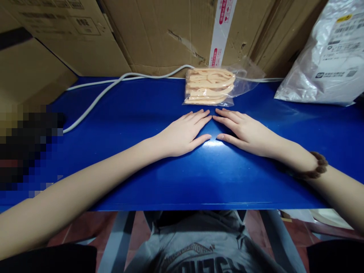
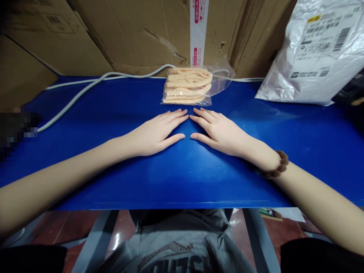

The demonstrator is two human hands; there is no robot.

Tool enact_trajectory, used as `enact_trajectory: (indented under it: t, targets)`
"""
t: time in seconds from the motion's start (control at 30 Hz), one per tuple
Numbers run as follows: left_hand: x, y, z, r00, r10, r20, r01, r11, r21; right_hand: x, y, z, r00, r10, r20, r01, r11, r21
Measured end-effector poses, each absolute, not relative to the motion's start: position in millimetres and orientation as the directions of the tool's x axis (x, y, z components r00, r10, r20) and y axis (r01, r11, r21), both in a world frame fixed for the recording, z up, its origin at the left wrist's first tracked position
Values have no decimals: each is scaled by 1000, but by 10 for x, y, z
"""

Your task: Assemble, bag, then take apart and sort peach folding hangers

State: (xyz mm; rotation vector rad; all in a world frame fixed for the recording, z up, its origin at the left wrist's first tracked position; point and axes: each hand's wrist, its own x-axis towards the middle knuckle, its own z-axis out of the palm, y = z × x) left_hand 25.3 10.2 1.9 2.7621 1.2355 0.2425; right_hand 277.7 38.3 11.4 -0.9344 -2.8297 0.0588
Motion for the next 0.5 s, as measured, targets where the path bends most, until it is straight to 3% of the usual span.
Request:
enact_trajectory:
  t: [0.5]
  targets:
    - [265,98,38,651,754,90,737,-655,165,2785,394,100,-799,586,135,585,810,-53]
